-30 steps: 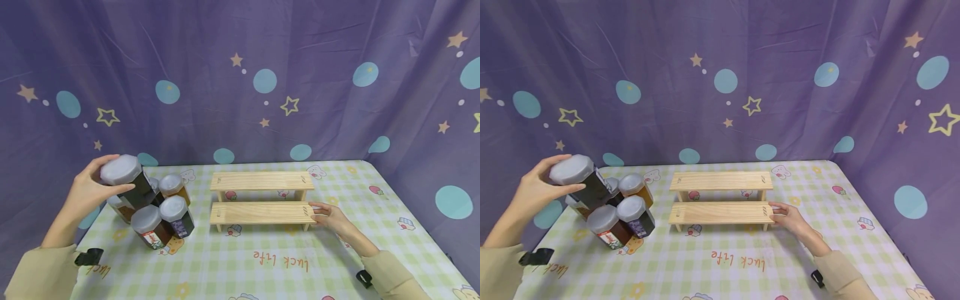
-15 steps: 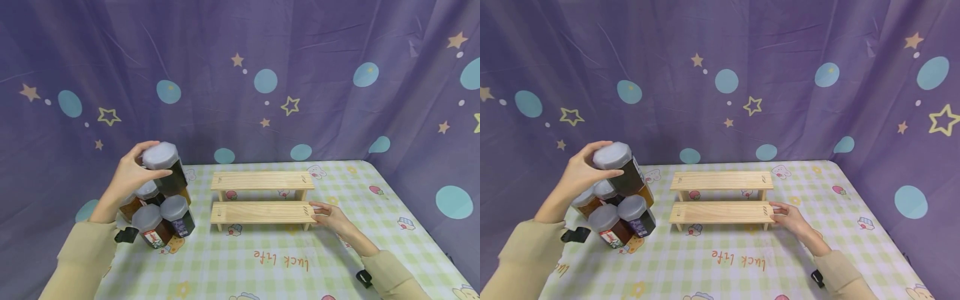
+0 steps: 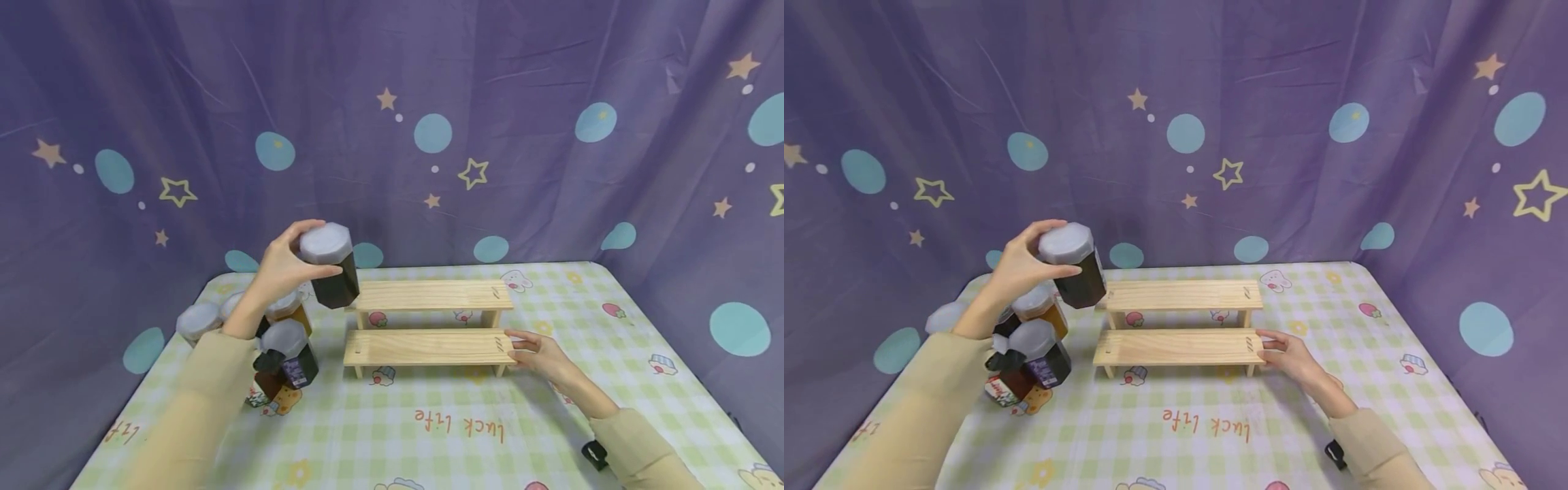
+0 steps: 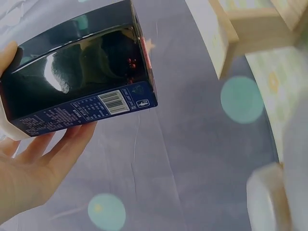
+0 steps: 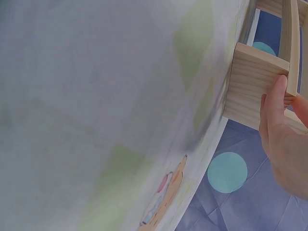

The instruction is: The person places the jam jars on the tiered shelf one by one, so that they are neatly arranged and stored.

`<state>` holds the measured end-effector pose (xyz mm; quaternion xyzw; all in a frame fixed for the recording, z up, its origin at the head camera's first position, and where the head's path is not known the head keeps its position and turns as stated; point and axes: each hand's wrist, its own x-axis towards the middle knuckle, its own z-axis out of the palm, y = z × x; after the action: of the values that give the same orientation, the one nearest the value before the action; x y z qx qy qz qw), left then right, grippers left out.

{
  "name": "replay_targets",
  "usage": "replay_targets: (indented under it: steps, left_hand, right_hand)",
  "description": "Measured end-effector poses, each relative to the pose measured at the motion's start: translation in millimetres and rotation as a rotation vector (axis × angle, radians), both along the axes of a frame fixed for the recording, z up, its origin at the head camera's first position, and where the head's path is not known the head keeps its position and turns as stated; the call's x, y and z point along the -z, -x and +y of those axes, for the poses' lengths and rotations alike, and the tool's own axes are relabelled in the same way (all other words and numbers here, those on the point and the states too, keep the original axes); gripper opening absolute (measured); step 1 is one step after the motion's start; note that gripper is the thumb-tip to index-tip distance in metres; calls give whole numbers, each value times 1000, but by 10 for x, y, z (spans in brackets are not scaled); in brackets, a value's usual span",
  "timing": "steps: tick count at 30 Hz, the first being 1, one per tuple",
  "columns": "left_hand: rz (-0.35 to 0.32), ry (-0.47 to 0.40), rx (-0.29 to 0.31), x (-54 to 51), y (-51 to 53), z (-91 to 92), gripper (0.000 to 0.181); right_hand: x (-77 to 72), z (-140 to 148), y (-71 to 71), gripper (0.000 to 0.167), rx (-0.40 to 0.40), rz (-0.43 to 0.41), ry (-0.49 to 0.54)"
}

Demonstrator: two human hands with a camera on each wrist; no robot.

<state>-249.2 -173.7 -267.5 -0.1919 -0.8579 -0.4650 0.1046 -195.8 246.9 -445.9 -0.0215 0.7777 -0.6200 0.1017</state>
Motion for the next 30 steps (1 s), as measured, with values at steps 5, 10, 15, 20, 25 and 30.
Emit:
replay_targets:
  steps: [5, 10, 15, 20, 25, 30]
  left_hand:
    - [-10, -20, 7, 16, 47, 216, 77]
    - [-11, -36, 32, 47, 105, 413, 77]
    - [-12, -44, 58, 67, 156, 612, 75]
    - [-9, -28, 72, 96, 195, 812, 74]
    - [0, -41, 90, 142, 224, 1015, 73]
    - [-2, -83, 125, 196, 243, 1184, 73]
  right_hand:
    - [2, 2, 6, 54, 8, -10, 20]
    - [12, 6, 9, 53, 9, -11, 23]
    - [24, 6, 10, 54, 10, -11, 24]
    - [26, 9, 14, 54, -1, -7, 27]
    - [13, -8, 8, 53, 11, -13, 24]
    - [-16, -42, 4, 51, 35, -21, 9]
